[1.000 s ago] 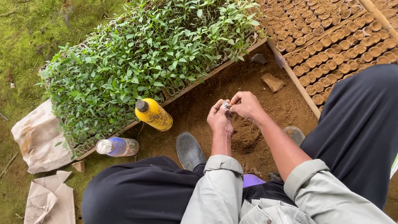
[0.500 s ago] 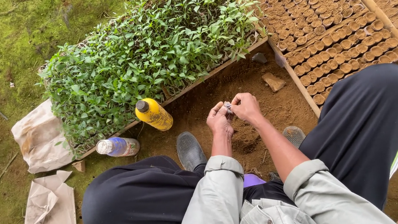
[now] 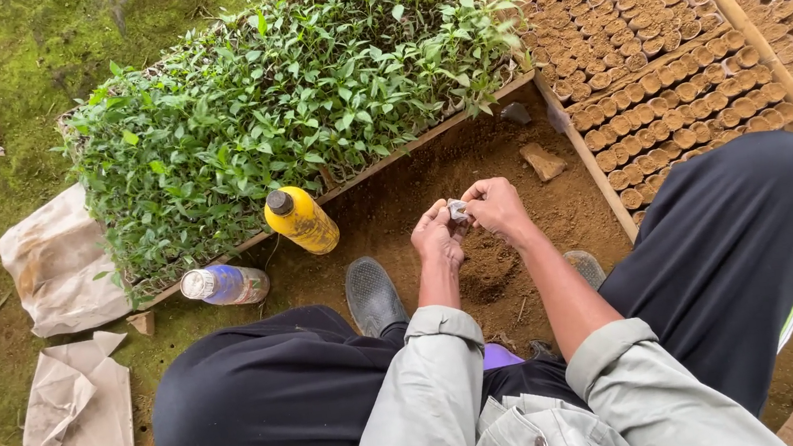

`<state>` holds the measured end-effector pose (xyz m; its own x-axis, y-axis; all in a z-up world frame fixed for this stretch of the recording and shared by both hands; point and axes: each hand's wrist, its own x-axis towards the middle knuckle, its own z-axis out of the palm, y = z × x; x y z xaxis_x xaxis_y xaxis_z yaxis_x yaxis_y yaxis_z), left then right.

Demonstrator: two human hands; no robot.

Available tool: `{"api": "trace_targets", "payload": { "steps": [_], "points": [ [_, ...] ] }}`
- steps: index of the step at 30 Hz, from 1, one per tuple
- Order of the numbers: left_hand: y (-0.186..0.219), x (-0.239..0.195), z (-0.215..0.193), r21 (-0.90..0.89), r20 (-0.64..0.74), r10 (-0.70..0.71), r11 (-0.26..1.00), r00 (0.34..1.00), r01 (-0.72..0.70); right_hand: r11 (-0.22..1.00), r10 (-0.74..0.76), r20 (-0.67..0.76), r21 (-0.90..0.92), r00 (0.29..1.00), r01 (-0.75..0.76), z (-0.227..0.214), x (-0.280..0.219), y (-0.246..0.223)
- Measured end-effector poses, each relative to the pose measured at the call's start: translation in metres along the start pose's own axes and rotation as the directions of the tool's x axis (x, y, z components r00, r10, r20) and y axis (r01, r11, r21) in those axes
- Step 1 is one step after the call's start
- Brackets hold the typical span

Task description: The person sits on the ground and plants small seedlings into individual biodegradable pots filled with soil. They pick up a seedling, place it into a pot, and cover the roots with soil, repeating this process for multiple pots arranged on wooden trays.

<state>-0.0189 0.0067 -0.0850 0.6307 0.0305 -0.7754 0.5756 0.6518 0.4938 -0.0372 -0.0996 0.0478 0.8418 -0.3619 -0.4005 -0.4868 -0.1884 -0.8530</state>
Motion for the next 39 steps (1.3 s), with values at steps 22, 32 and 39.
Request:
{"api": "trace_targets", "payload": {
  "steps": [22,32,39],
  "points": [
    [-0.006,0.005,0.001,-0.065,-0.114,-0.011,0.998,0.993,0.003,0.948,-0.067,0.035,-0.310,0.997,0.075,-0.004,0.019,0.023],
    [0.005,-0.015,0.011,-0.118,-0.068,-0.084,0.990,0.994,0.075,0.907,-0.041,0.058,-0.417,0.998,0.061,0.005,0.018,0.026],
    [-0.003,-0.003,0.008,-0.104,0.010,-0.113,0.988,0.994,0.114,0.939,-0.053,0.076,-0.334,0.996,0.076,-0.001,0.011,0.016]
  ]
}}
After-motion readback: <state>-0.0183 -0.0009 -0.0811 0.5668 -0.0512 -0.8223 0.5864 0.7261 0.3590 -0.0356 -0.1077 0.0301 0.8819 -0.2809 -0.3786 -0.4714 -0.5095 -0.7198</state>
